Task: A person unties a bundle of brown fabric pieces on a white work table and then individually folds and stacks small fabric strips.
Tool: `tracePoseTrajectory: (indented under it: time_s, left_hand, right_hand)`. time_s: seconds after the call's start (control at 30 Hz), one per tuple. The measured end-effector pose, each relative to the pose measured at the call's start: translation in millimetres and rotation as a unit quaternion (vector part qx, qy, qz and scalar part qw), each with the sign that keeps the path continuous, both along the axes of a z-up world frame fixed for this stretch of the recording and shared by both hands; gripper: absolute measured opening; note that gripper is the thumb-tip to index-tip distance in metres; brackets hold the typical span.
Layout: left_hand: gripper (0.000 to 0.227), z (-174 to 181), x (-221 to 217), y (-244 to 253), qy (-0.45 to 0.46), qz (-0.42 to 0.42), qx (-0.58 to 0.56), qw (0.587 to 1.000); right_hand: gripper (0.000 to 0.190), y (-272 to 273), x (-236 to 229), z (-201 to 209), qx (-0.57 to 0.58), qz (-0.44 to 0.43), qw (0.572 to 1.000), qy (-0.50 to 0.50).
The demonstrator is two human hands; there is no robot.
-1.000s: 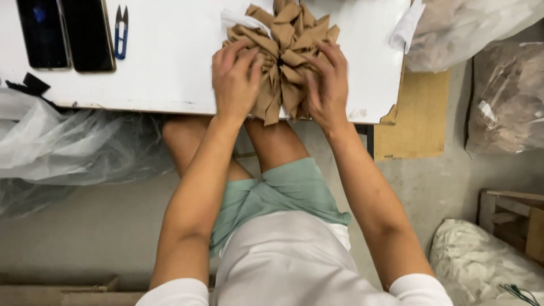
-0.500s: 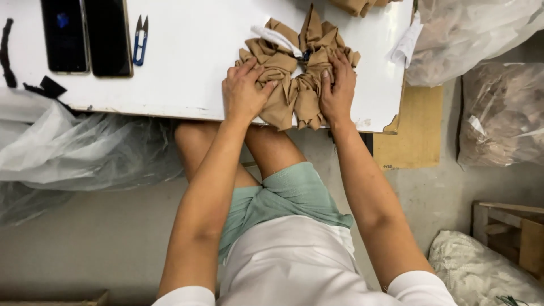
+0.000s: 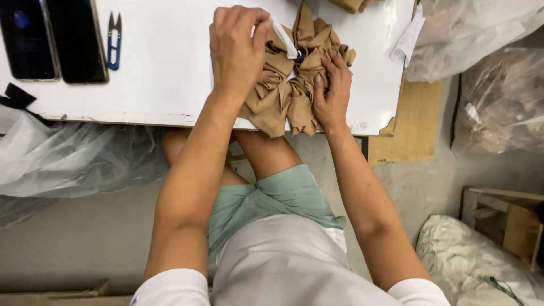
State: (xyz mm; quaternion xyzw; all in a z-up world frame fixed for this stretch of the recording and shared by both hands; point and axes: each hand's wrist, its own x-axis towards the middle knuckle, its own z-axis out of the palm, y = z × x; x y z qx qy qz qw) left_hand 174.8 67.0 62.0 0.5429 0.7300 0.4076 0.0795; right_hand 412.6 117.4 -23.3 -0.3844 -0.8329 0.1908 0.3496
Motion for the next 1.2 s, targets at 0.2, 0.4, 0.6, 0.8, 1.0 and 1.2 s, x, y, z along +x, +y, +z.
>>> tracePoseTrajectory:
  time_s: [0.2, 0.4, 0.6, 0.8, 1.0, 1.2]
  left_hand:
    - [0.029, 42, 29, -68, -0.04, -0.283, -0.255, 0.924]
    - [0.022, 23, 28, -46, -0.121, -0.158, -0.098, 0.975]
    - [0.021, -31, 42, 17, -0.317, -0.055, -0.068, 0.945]
    - [0.016, -85, 43, 15, -0.202, -0.034, -0.017, 0.979]
    - [0.03, -93, 45, 19, -0.17, -0.094, -0.064, 0.979]
    - [0.02, -84, 53, 21, -0.115, -0.087, -0.112, 0.983]
  right_hand:
    - [0.022, -1, 0, 8, -0.004, 0.004, 0.999, 0.048]
    - [0.023, -11, -10, 37, 0.082, 0.019, 0.993, 0.088]
    - [0.033, 23, -44, 47, -0.024, 0.148, 0.989, -0.005]
    - [0.03, 26, -28, 13, -0.01, 0.05, 0.999, 0.014]
    - [0.029, 27, -26, 11, 0.019, 0.06, 0.998, -0.027]
    - [0.017, 33, -24, -1, 0.004, 0.064, 0.998, -0.006]
